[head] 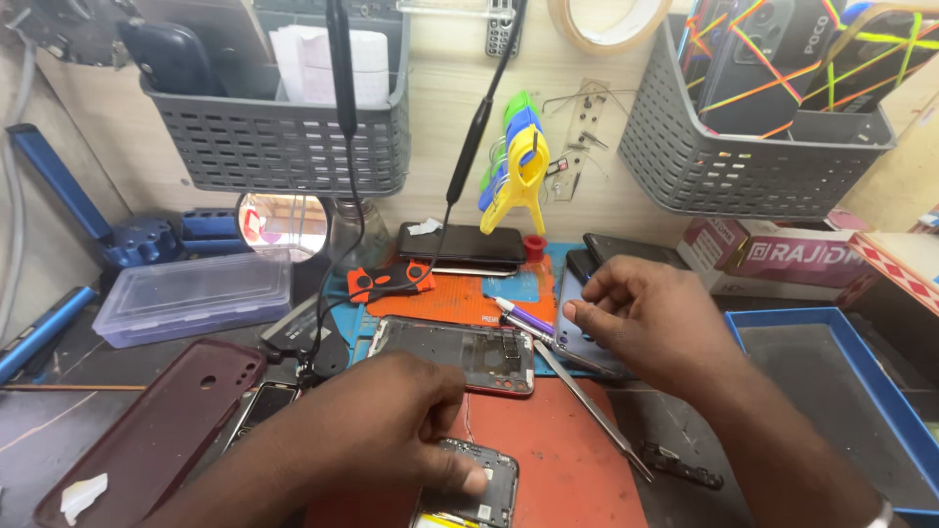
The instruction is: The person assembles a smartphone by connecting a ribbon cable to the motherboard and placing the battery into the chassis. They then use a screwdriver to secure a metal bracket over the motherboard components.
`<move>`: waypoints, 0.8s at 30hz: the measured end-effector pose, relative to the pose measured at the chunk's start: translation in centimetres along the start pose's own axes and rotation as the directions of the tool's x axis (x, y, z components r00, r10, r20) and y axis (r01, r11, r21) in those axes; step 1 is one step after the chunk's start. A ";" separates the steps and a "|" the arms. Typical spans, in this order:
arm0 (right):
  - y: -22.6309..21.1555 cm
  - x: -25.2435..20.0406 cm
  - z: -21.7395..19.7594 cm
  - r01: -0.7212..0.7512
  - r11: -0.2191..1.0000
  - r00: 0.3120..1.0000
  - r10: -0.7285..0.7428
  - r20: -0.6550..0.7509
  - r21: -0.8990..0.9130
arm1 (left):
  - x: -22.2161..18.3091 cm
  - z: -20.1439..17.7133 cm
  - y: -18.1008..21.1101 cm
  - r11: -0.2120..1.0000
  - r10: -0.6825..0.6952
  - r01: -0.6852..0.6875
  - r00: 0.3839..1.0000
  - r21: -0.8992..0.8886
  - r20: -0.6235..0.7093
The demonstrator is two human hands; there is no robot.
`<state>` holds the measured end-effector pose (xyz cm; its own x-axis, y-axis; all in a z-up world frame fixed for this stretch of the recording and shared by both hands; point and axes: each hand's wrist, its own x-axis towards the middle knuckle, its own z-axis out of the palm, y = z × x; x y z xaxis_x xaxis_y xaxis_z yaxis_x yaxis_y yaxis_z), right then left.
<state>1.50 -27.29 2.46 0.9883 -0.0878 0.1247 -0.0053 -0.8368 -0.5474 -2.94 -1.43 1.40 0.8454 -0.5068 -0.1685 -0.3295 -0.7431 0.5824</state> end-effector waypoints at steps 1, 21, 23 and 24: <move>0.3 0.3 0.6 0.099 0.995 0.995 -0.100 -0.031 -0.023 | 0.3 0.1 -0.2 1.000 0.002 -0.002 0.999 -0.001 -0.035; -0.6 -0.5 3.8 0.409 0.805 0.912 -0.382 0.151 -0.431 | 1.7 -1.0 -2.4 0.997 -0.026 -0.023 0.807 -0.075 -0.591; -0.8 -0.7 4.0 0.371 0.793 0.929 -0.323 0.182 -0.484 | 1.6 -0.8 -2.5 0.997 -0.014 -0.033 0.809 -0.068 -0.588; -0.7 -0.6 4.0 0.348 0.783 0.938 -0.292 0.189 -0.515 | 1.7 -0.7 -2.5 0.997 -0.003 -0.042 0.807 -0.062 -0.590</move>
<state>1.49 -24.46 -0.55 0.9570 0.2641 0.1200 0.2610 -0.9645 0.0412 -0.38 -0.09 0.25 0.9315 -0.1494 0.3317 -0.3380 -0.6926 0.6372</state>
